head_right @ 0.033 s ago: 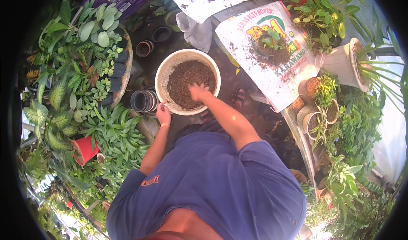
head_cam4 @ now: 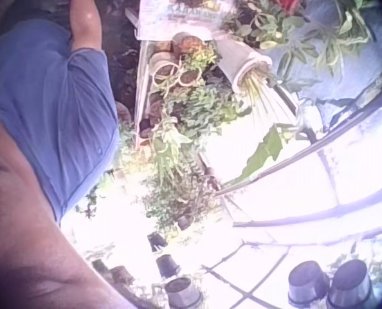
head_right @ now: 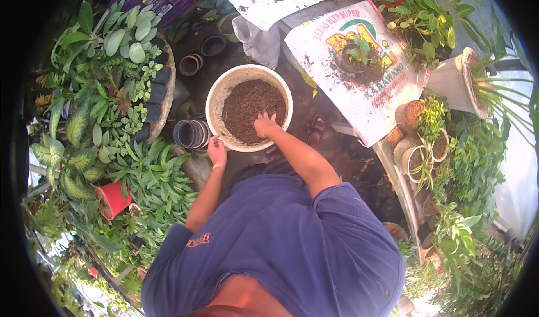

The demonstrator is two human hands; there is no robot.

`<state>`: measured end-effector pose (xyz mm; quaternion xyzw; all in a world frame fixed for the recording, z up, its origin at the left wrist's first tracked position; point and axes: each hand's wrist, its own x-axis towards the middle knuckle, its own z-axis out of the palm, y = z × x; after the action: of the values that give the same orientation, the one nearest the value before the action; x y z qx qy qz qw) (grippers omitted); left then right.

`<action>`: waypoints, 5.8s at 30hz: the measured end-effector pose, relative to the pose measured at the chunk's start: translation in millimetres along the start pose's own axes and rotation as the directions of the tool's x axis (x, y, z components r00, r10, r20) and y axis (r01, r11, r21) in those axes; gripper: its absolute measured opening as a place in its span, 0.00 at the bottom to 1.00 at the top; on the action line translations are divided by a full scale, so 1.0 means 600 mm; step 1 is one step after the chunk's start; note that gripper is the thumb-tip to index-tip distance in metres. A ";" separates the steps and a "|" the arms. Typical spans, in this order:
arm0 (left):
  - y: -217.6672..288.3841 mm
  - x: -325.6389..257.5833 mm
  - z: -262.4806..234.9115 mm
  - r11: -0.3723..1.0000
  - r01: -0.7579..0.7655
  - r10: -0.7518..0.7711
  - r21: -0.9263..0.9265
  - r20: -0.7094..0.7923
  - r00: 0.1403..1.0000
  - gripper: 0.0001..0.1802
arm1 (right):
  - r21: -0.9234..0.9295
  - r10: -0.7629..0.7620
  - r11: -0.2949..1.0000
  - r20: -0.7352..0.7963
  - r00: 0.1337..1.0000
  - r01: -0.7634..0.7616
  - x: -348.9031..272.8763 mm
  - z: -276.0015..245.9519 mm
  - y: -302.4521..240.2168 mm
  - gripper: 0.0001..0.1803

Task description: The person repots a small plant by hand, scooping soil from a white bucket into a black plastic pot and pressing it around the plant's roots. The person then places the potted plant on a shelf among other greenery.

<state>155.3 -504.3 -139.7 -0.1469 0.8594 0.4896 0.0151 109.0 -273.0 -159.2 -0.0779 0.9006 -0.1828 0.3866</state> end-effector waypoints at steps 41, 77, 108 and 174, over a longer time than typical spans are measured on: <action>1.000 -0.411 0.160 -0.359 -0.314 0.853 -0.879 -0.173 -0.493 0.13 | 0.905 0.842 0.136 -0.321 0.434 0.404 -0.132 -0.201 0.600 0.17; 0.466 -0.115 0.402 0.860 -0.410 0.385 -0.304 0.914 0.131 0.06 | 0.663 0.974 -0.226 0.165 0.154 0.714 -0.677 0.106 0.216 0.16; 0.486 -0.617 0.636 0.816 -0.473 0.166 -0.331 0.919 -0.357 0.12 | 0.579 0.961 -0.214 0.270 0.062 0.787 -0.807 0.360 0.620 0.16; 0.253 -0.105 0.102 0.971 -0.006 0.137 -0.238 0.537 0.833 0.10 | 0.970 0.375 -0.062 -0.196 0.906 0.235 -0.382 -0.042 0.247 0.17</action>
<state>168.0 -365.0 -33.5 0.0311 0.7621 0.6061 0.2256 248.7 -65.3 -48.0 0.3167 0.5397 -0.7692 0.1296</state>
